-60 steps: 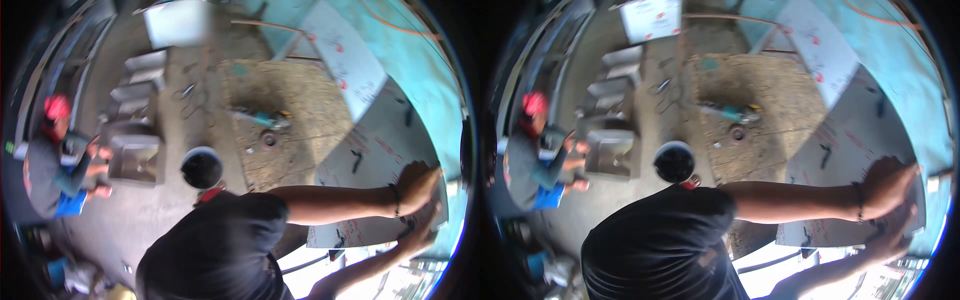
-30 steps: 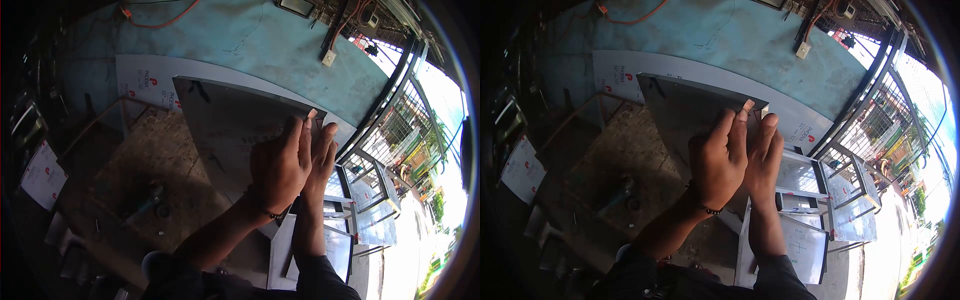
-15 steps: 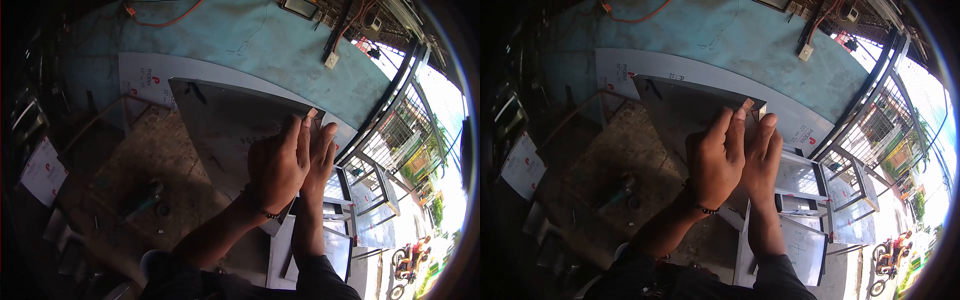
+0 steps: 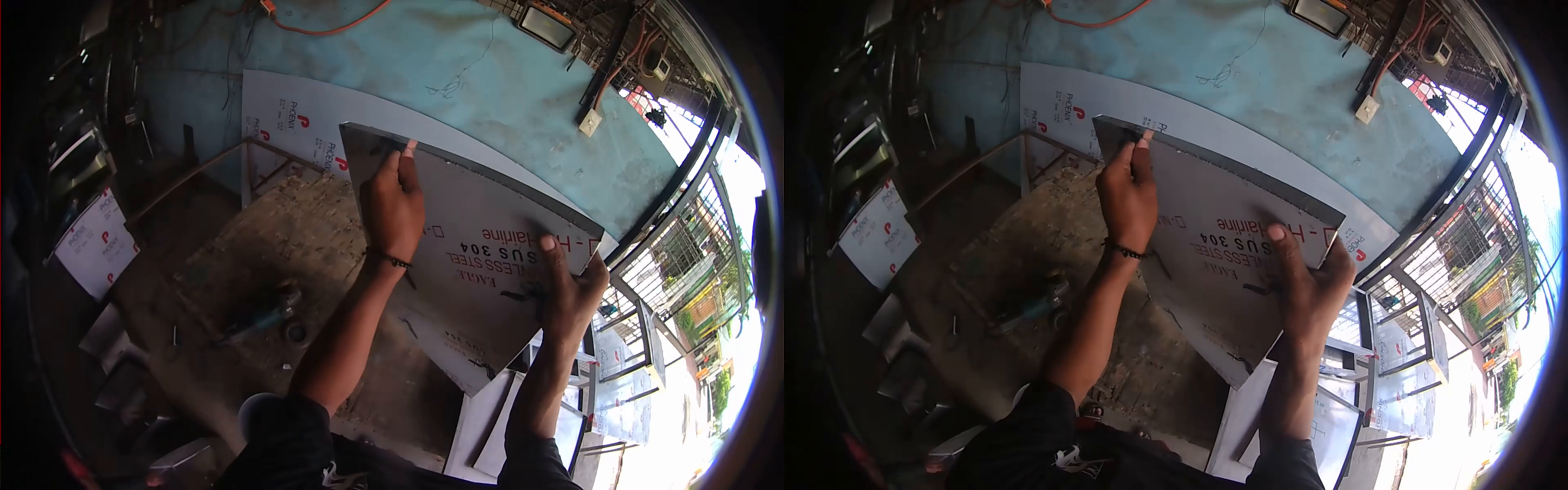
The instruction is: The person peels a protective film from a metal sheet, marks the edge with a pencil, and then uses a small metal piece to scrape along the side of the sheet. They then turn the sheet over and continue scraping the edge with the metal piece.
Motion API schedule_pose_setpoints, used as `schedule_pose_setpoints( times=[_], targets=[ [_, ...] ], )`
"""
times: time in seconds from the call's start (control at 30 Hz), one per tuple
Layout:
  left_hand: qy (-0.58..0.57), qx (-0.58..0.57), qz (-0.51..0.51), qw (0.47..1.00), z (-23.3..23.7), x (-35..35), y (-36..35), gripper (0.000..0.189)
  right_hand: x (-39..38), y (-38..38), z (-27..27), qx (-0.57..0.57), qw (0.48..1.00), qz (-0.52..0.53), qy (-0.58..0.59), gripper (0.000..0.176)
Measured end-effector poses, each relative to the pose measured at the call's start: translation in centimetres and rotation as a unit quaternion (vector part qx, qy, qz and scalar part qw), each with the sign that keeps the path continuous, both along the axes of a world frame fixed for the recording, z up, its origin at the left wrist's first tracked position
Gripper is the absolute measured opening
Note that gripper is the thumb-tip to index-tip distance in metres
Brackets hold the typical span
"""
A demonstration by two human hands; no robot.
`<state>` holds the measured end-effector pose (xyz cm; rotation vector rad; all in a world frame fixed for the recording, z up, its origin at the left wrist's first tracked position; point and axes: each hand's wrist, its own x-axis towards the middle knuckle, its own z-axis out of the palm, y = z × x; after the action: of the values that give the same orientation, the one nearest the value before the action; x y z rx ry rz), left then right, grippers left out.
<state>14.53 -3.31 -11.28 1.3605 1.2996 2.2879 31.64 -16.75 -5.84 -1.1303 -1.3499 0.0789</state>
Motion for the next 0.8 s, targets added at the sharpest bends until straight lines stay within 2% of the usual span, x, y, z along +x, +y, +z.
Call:
schedule_pose_setpoints(
  times=[0.07,0.1,0.2,0.23,0.27,0.33,0.37,0.47,0.53,0.6,0.63,0.67,0.73,0.8],
  targets=[
    [0.088,-0.036,-0.067,0.993,0.4,0.9,-2.0,0.028,0.4,0.2,0.0,0.001,1.000,0.021,0.016,0.028],
    [0.080,0.038,-0.070,0.994,0.2,1.2,-2.0,0.030,0.4,0.1,0.1,-0.014,0.999,0.031,0.031,0.028],
    [0.058,-0.020,-0.060,0.996,0.1,-1.1,-0.5,0.023,0.7,-0.2,0.1,-0.035,0.997,0.041,0.052,0.029],
    [0.002,0.001,-0.073,0.997,0.0,-1.8,1.0,0.023,0.9,-0.3,0.0,-0.035,0.998,0.037,0.045,0.028],
    [0.002,0.000,-0.073,0.997,-0.6,-1.5,1.5,0.023,1.0,-0.3,-0.1,-0.034,0.998,0.034,0.039,0.028],
    [0.032,0.040,-0.031,0.998,0.3,-1.2,0.9,0.023,0.8,-0.2,-0.1,-0.022,0.998,0.038,0.041,0.027],
    [0.063,-0.012,-0.078,0.995,0.2,-0.7,-0.2,0.024,0.7,-0.1,-0.1,-0.009,0.998,0.041,0.044,0.026],
    [0.099,0.001,-0.071,0.993,0.4,-1.1,-1.3,0.026,0.8,0.0,0.0,-0.005,0.997,0.067,0.048,0.025],
    [0.063,0.029,-0.042,0.997,0.3,-1.9,0.1,0.027,0.8,-0.3,0.1,-0.013,0.997,0.062,0.040,0.025],
    [0.019,-0.025,-0.077,0.997,0.4,-2.0,0.2,0.028,0.8,-0.3,0.1,-0.016,0.998,0.060,0.031,0.024],
    [0.028,0.049,-0.066,0.996,0.5,-0.7,-0.7,0.028,0.8,-0.2,0.1,-0.015,0.998,0.049,0.027,0.024],
    [0.027,0.049,-0.064,0.996,0.3,0.0,-1.5,0.028,0.7,-0.2,0.0,-0.017,0.999,0.038,0.023,0.024],
    [0.103,0.057,-0.110,0.987,0.7,0.5,-3.5,0.029,0.5,-0.1,0.1,-0.018,0.999,0.038,0.015,0.025],
    [0.089,0.059,-0.103,0.989,0.7,-0.4,-2.3,0.027,0.5,-0.6,0.1,-0.021,0.999,0.032,0.008,0.025]
  ],
)
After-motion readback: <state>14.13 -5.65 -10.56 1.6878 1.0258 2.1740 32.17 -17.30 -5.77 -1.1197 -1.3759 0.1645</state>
